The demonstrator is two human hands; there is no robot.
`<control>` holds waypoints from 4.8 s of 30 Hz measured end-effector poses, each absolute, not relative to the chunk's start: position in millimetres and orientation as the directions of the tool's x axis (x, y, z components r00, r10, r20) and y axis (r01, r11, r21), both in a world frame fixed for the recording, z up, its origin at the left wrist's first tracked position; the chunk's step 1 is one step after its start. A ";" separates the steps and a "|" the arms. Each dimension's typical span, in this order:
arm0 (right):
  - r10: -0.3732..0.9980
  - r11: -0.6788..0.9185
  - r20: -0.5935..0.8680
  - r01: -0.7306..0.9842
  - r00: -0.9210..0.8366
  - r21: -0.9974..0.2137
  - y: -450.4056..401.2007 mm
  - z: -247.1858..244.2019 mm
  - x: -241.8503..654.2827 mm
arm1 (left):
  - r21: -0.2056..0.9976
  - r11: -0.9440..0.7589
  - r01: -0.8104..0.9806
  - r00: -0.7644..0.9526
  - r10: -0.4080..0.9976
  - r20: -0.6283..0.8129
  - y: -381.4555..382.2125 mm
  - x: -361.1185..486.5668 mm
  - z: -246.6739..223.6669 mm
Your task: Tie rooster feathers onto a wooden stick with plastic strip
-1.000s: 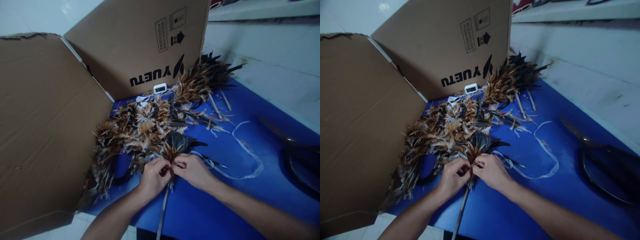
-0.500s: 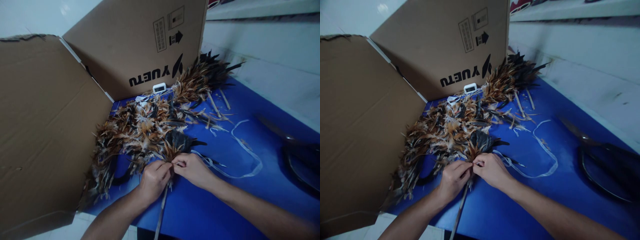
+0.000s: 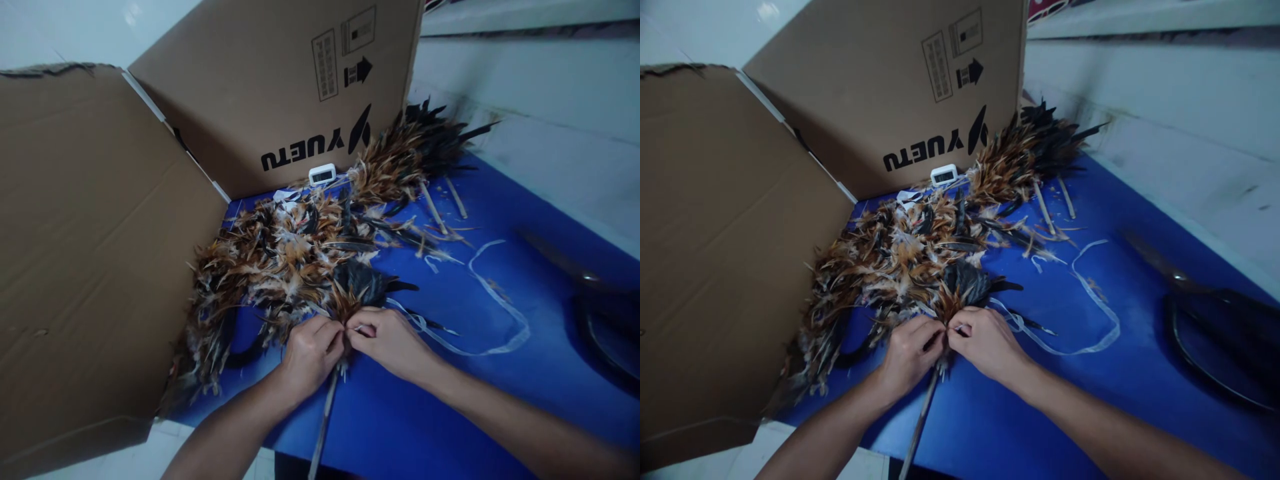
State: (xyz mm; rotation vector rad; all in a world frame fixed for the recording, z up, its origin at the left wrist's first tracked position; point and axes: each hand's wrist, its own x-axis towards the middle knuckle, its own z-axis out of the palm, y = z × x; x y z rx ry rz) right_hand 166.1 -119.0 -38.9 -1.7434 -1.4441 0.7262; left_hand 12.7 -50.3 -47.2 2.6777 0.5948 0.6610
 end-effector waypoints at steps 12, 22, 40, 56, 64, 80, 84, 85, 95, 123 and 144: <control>0.974 -0.032 0.095 0.536 0.208 -0.844 -120.7 -47.4 167.4 | 0.720 -0.565 0.403 0.773 0.632 0.064 -43.4 16.7 -32.9; 0.977 -0.070 0.041 0.498 0.210 -0.864 -119.7 -47.2 167.2 | 0.747 -0.521 0.413 0.767 0.641 0.023 -44.2 16.7 -31.5; 0.978 -0.166 -0.087 0.454 0.190 -0.875 -115.5 -48.7 169.6 | 0.388 -0.890 0.239 0.790 0.410 0.456 -50.9 11.4 -46.2; 0.978 -0.140 -0.041 0.502 0.204 -0.854 -116.8 -46.7 168.1 | 0.308 -0.901 0.305 0.824 0.412 0.389 -54.0 11.5 -47.4; 0.979 -0.108 -0.007 0.485 0.204 -0.868 -119.1 -46.0 167.3 | 0.449 -0.837 0.313 0.777 0.498 0.385 -49.4 15.0 -43.9; 0.966 0.094 0.228 0.650 0.125 -0.754 -125.5 -48.9 163.4 | 0.804 -0.452 0.387 0.741 0.671 0.020 -39.1 16.2 -35.4; 0.968 0.096 0.232 0.720 0.093 -0.687 -124.8 -48.5 162.6 | 0.811 -0.419 0.407 0.747 0.664 -0.031 -39.9 15.5 -34.1; 0.971 0.083 0.219 0.726 0.094 -0.682 -124.6 -48.4 162.5 | 0.812 -0.413 0.412 0.747 0.664 -0.041 -40.1 15.2 -33.8; 0.991 -0.124 -0.066 0.587 0.119 -0.800 -123.0 -37.7 165.6 | 0.817 -0.420 0.394 0.784 0.617 -0.061 -39.2 12.6 -32.7; 0.964 -0.264 -0.246 0.224 0.102 -0.938 -117.7 -44.9 163.7 | 0.663 -0.626 0.411 0.731 0.661 0.172 -54.3 14.1 -34.9; 0.963 -0.266 -0.248 0.211 0.106 -0.941 -120.1 -46.2 163.9 | 0.647 -0.645 0.408 0.765 0.628 0.144 -53.8 10.7 -38.9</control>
